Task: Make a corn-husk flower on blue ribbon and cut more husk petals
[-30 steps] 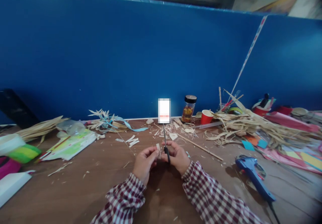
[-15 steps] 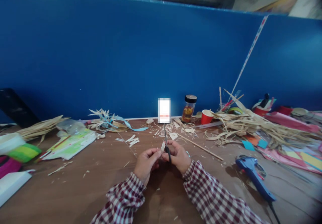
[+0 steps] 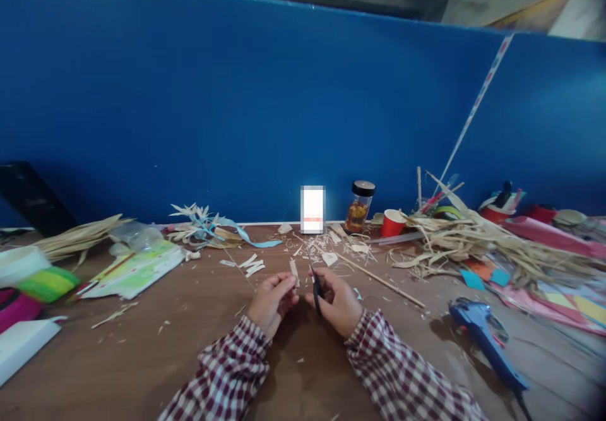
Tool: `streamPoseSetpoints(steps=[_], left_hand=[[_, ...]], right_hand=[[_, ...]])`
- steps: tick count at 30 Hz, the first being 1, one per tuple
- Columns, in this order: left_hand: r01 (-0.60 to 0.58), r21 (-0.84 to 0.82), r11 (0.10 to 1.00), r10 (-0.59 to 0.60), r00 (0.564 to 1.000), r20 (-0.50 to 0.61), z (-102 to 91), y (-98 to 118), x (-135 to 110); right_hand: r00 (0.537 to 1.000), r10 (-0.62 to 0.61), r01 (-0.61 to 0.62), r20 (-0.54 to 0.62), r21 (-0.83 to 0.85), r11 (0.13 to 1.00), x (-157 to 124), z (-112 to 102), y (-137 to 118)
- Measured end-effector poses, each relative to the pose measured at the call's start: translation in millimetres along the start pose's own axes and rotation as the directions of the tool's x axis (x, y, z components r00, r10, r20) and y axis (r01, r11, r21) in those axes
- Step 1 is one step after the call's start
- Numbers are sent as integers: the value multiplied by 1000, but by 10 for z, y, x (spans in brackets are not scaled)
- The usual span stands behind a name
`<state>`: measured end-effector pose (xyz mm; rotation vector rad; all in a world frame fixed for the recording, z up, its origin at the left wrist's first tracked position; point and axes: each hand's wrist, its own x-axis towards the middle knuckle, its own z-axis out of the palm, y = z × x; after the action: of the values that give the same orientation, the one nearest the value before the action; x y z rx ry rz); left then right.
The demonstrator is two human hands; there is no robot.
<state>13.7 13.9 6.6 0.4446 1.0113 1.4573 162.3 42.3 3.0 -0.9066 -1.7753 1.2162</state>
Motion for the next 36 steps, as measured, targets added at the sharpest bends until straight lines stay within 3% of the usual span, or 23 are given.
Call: streamPoseSetpoints(steps=[5, 8, 12, 18, 36], left_hand=[[-7, -112, 994, 4, 999, -32, -28, 68, 5], [-15, -145, 989, 8, 999, -50, -19, 82, -22], [-30, -152, 988, 14, 994, -105, 15, 112, -51], [-41, -147, 988, 23, 992, -126, 24, 105, -49], [-26, 9, 1000, 27, 993, -119, 10, 61, -51]], right_hand=[[993, -68, 92, 96, -269, 959, -79, 34, -75], [986, -96, 136, 136, -331, 934, -95, 45, -115], [978, -68, 114, 196, -236, 965, -91, 47, -80], [955, 51, -93, 293, 130, 987, -90, 101, 80], [944, 93, -151, 316, 165, 975, -71, 82, 47]])
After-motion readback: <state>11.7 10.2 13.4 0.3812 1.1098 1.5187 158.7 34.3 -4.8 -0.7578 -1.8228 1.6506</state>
